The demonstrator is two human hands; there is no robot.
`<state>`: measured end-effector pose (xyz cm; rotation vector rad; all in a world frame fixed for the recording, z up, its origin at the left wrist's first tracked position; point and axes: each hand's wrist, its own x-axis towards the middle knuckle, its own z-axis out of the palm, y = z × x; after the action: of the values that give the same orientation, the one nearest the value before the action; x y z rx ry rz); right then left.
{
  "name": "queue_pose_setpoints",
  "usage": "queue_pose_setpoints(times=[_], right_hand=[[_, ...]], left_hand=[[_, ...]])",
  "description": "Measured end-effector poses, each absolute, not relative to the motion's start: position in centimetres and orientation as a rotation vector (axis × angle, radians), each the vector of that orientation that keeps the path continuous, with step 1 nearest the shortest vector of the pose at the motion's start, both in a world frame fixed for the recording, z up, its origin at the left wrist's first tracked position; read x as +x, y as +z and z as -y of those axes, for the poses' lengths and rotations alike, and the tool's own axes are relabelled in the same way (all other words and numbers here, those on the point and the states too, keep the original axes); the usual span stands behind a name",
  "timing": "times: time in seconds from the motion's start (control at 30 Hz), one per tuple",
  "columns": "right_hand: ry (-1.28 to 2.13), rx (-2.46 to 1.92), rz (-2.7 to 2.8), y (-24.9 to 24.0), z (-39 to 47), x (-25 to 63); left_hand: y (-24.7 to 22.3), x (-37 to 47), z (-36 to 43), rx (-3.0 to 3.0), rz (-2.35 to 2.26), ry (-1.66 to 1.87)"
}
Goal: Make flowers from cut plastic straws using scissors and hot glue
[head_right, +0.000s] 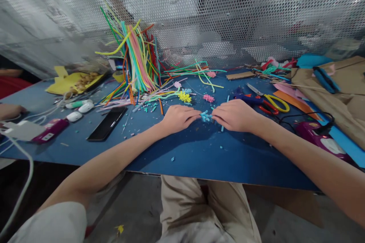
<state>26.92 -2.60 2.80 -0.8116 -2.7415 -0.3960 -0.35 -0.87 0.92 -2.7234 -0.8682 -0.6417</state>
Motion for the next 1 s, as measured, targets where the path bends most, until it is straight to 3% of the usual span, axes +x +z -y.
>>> queue_pose_setpoints(times=[0.47,1.0], right_hand=[[-0.31,-1.006,2.616,2.5,1.6,30.3],[-0.1,-1.062,2.662,2.9,1.6,31.0]], left_hand=[[1.9,-3.1,-2.1,-2.672,1.033,-0.681],[5.3,-8.6,-5.7,-3.094,1.04,-0.235]])
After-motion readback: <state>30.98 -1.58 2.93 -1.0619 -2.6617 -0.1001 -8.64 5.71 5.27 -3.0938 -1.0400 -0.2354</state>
